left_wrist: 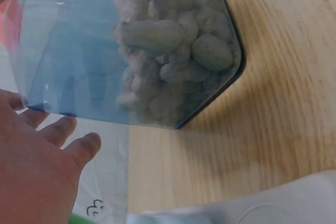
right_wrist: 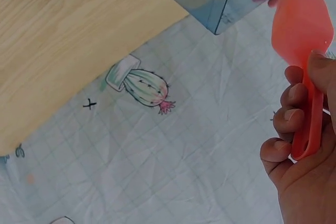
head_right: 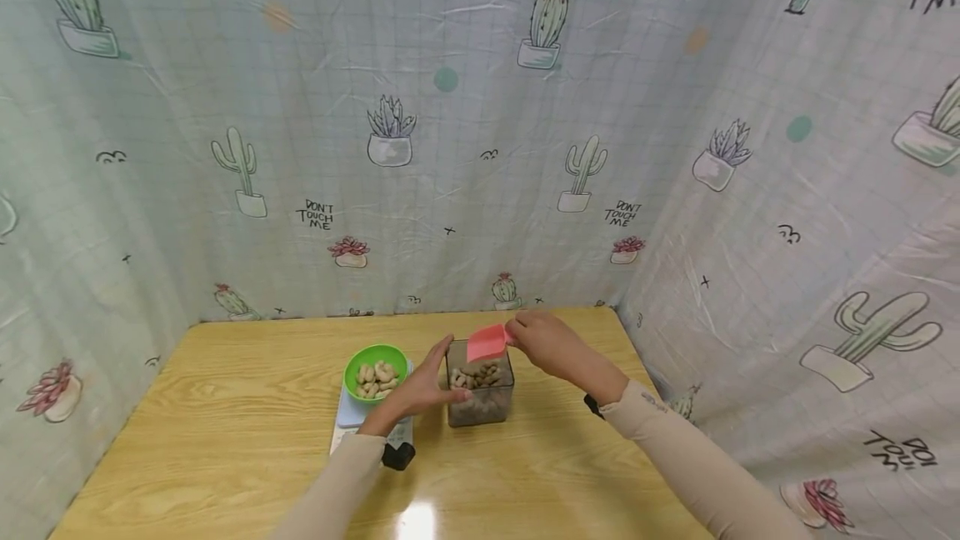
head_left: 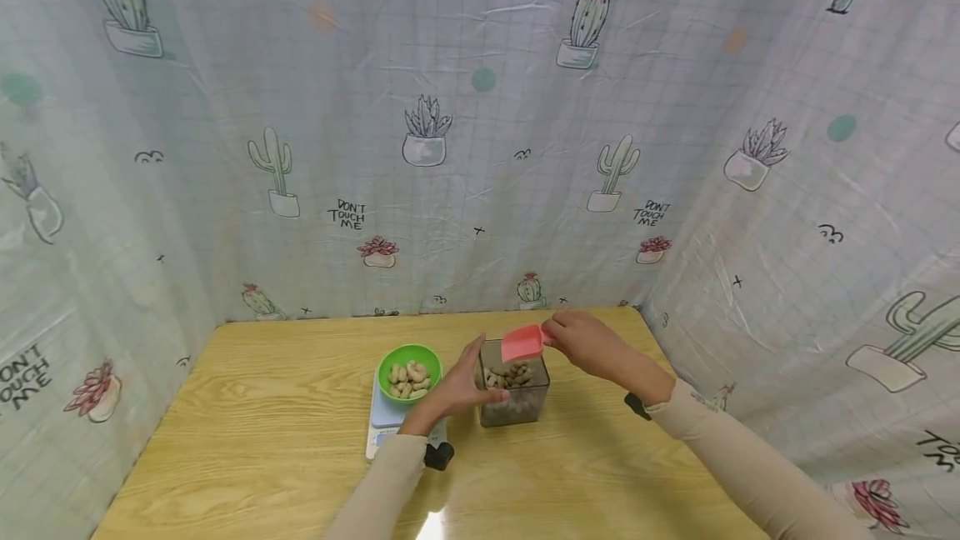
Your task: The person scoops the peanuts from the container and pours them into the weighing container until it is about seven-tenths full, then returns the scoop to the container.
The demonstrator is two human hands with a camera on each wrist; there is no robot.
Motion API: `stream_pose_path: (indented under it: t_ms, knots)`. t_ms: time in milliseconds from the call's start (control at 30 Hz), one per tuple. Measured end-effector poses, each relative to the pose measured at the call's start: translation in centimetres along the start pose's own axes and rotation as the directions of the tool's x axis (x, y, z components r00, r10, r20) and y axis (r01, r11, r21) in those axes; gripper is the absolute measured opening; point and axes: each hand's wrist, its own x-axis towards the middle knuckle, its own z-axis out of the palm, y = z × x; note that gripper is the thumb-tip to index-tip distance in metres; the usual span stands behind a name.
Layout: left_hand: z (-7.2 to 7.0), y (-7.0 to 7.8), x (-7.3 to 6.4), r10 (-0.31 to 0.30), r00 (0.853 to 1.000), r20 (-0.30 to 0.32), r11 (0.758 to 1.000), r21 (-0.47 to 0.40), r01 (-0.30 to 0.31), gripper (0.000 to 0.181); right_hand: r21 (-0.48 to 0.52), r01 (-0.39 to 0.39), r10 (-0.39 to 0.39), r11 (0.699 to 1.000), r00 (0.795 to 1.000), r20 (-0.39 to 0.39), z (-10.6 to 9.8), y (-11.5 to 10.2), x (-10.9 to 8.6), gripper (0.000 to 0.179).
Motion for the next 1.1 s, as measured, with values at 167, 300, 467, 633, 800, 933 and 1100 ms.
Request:
stream_pose_path:
  t_ms: [167, 300, 467, 633, 800, 933, 1100]
  knots:
    - [0.2, 0.2, 0.0, -0.014, 1.0, -0.001, 1.0, -0.017, 0.014, 0.111, -0.078, 0.049, -0.049, 0.996, 0.999, -0.001, 0.1, -0.1, 0.2, 0.011]
    - [0.1, 0.4, -0.1, -0.016, 1.0, 0.001, 1.0, -0.021, 0.016, 0.11, -0.15, 0.093, -0.092, 0.984, 0.996, 0.01, 0.3, -0.2, 0.4, 0.013]
    - [0.1, 0.4, -0.2, -0.015, 1.0, 0.016, 1.0, -0.025, 0.015, 0.107, -0.24, 0.136, -0.121, 0.961, 0.99, 0.077, 0.5, -0.7, 0.8, 0.01]
    - [0.1, 0.3, -0.1, -0.021, 0.999, 0.031, 0.999, -0.027, 0.022, 0.107, -0.337, 0.171, -0.127, 0.926, 0.981, 0.147, 0.8, -1.4, 1.4, 0.013]
    - [0.0, 0.2, -0.1, -0.015, 0.999, 0.039, 1.0, -0.024, 0.016, 0.108, -0.44, 0.211, -0.122, 0.873, 0.967, 0.223, 1.2, -2.0, 2.1, 0.023]
    - [0.0, 0.1, -0.1, -0.009, 0.999, 0.052, 0.999, -0.034, 0.011, 0.107, -0.495, 0.215, -0.087, 0.842, 0.959, 0.268, 1.1, -2.7, 2.5, 0.025]
    - [-0.1, -0.1, 0.0, -0.008, 0.998, 0.055, 1.0, -0.03, 0.009, 0.106, -0.552, 0.224, -0.07, 0.803, 0.956, 0.285, 0.8, -3.5, 2.9, 0.026]
